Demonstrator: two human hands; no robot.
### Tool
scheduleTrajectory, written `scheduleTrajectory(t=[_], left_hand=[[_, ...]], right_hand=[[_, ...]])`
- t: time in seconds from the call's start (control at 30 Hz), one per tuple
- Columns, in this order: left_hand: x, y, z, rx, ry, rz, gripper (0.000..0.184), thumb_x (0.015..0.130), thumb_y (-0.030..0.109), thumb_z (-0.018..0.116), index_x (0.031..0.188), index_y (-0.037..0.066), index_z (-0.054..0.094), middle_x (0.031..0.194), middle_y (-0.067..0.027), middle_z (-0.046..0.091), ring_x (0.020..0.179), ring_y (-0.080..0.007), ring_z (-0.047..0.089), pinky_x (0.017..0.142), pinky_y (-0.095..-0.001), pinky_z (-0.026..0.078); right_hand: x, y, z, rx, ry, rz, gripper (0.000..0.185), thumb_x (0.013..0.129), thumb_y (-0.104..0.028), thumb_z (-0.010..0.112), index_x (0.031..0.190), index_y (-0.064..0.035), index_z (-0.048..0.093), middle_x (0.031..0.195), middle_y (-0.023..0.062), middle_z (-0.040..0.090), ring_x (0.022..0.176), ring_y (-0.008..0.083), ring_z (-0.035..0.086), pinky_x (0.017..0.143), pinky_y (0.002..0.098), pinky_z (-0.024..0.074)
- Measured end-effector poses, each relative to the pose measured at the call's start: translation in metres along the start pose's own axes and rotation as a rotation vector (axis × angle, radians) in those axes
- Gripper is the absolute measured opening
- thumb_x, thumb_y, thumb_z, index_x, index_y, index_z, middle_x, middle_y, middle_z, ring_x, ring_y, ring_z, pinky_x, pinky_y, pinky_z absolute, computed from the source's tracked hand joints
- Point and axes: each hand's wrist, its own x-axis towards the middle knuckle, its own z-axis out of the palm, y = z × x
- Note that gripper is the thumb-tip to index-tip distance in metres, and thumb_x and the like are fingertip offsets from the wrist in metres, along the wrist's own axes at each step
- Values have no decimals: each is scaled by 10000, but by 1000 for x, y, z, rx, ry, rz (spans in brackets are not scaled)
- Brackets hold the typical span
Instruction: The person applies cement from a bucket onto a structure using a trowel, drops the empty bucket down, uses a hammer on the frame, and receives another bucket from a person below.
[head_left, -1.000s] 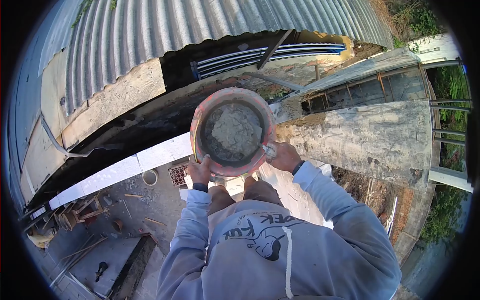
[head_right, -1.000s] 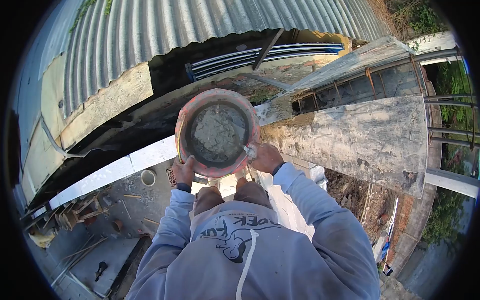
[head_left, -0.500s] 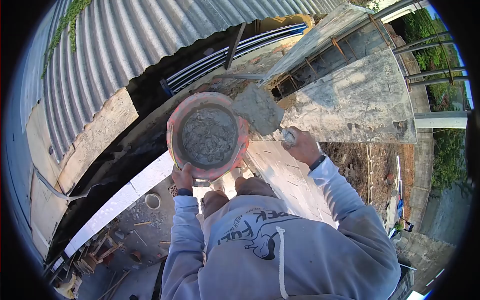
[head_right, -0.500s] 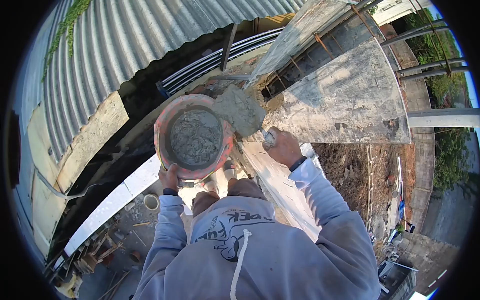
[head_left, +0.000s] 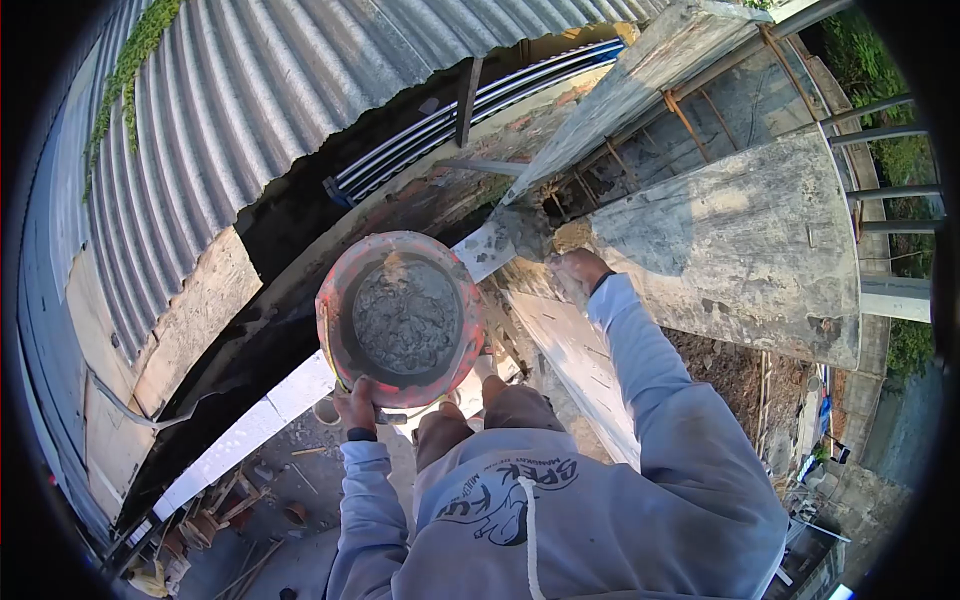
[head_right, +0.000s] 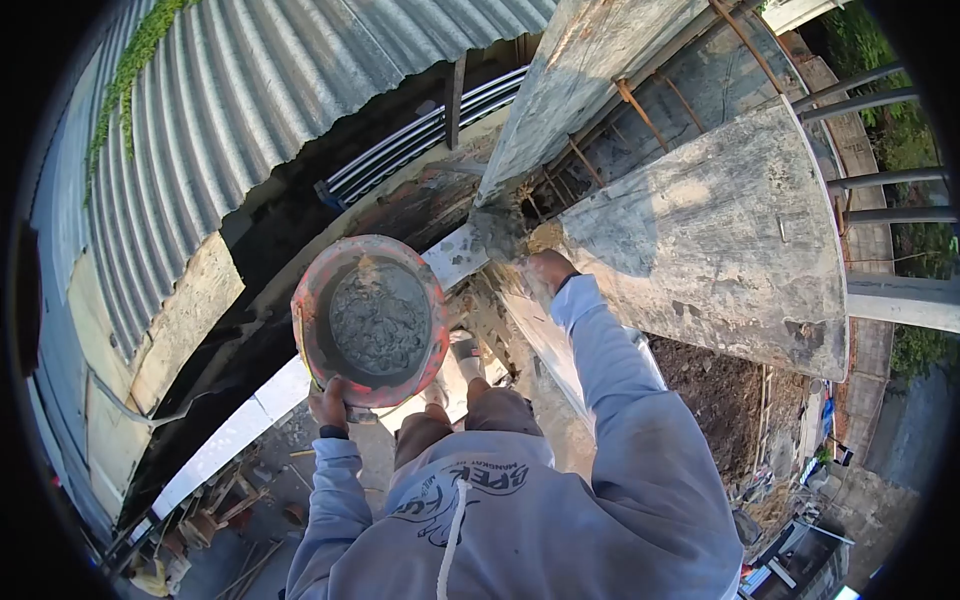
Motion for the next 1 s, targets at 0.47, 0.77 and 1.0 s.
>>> scheduleTrajectory(t=[0.47, 0.77, 1.0], left_hand=[[-19, 35, 12, 114, 95, -108, 349, 732, 155, 624, 1040, -9, 622, 899, -76, 659, 781, -164, 619, 700, -311, 505], [-4, -1, 5, -32, 57, -7, 291, 759, 62, 571, 1034, -30, 592, 898, -52, 635, 764, -138, 603, 673, -278, 498], [-6, 4, 6, -38, 59, -55, 258, 742, 97, 614, 959, -43, 602, 846, -63, 639, 720, -131, 586, 640, -276, 476]], right_hand=[[-22, -4, 15, -423, 246, 8, 221, 816, -218, 669, 870, -31, 564, 669, 85, 574, 524, 182, 572, 423, 348, 453], [83, 70, -39, -465, 164, -230, 193, 793, -88, 680, 946, -11, 589, 642, 76, 569, 443, 174, 510, 359, 364, 434], [76, 88, -45, -4, 98, -63, 186, 781, -108, 684, 933, -30, 611, 643, 52, 574, 482, 160, 533, 369, 340, 444]])
